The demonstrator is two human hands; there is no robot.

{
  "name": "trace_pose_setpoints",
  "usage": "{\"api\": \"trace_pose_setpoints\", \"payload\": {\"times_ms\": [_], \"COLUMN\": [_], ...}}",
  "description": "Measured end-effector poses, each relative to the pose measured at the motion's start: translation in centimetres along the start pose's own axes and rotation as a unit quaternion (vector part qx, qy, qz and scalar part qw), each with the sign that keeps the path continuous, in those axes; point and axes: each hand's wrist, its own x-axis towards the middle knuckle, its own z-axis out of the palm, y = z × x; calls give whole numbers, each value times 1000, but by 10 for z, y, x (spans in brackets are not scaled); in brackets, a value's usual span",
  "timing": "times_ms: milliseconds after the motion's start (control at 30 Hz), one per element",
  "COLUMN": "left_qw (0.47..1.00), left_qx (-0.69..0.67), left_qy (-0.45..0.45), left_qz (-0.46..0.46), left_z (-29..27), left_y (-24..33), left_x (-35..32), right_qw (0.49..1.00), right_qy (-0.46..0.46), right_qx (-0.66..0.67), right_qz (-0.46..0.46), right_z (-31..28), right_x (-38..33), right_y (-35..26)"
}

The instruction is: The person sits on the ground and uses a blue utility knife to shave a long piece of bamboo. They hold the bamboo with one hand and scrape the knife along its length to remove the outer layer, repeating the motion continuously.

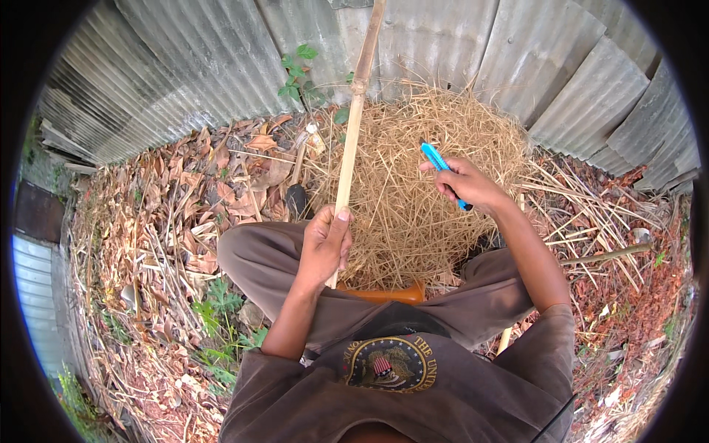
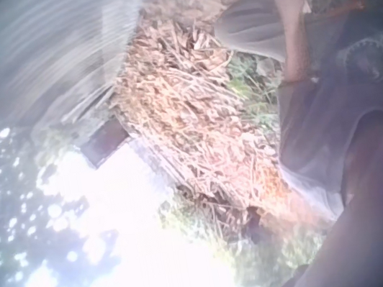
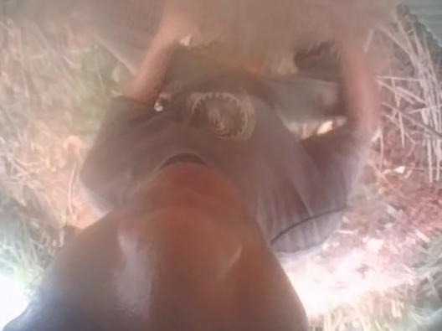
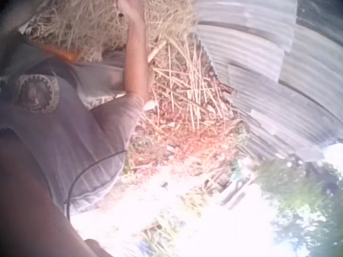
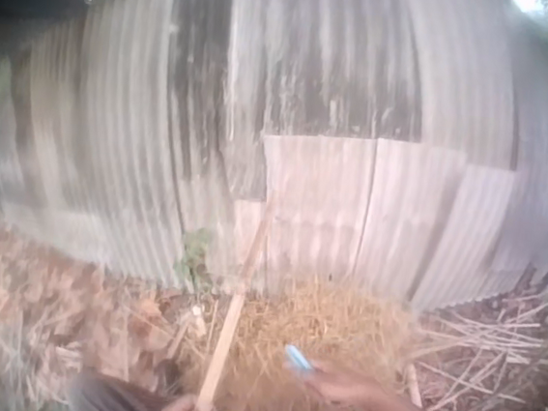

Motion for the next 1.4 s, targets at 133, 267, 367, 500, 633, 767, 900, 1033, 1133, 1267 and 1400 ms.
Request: {"api": "trace_pose_setpoints", "payload": {"times_ms": [133,267,367,500,633,767,900,1033,1133,1267,1400], "left_qw": [1000,999,999,1000,1000,999,1000,999,999,999,999], "left_qx": [28,30,21,-3,-2,0,-4,-28,-42,-42,-40], "left_qy": [-12,13,14,11,25,38,25,20,18,27,14], "left_qz": [-6,13,21,16,6,-9,-10,-21,-14,-22,-13], "left_z": [22,32,37,37,38,42,40,38,37,40,39], "left_y": [-4,-7,-8,-8,-7,-3,-4,-2,-1,2,1], "left_x": [-1,3,10,13,13,10,8,8,8,7,5], "right_qw": [998,971,947,959,945,931,943,949,959,963,972], "right_qy": [6,17,7,-48,-176,-198,-199,-189,-164,-158,-150], "right_qx": [67,235,320,273,262,287,252,242,219,199,148], "right_qz": [19,37,3,-61,-87,-106,-89,-70,-72,-94,-102], "right_z": [23,19,10,5,7,16,20,22,26,34,36], "right_x": [9,7,5,1,-11,-16,-15,-12,-12,-15,-14], "right_y": [-4,-2,1,-4,-14,-15,-18,-17,-17,-20,-22]}}
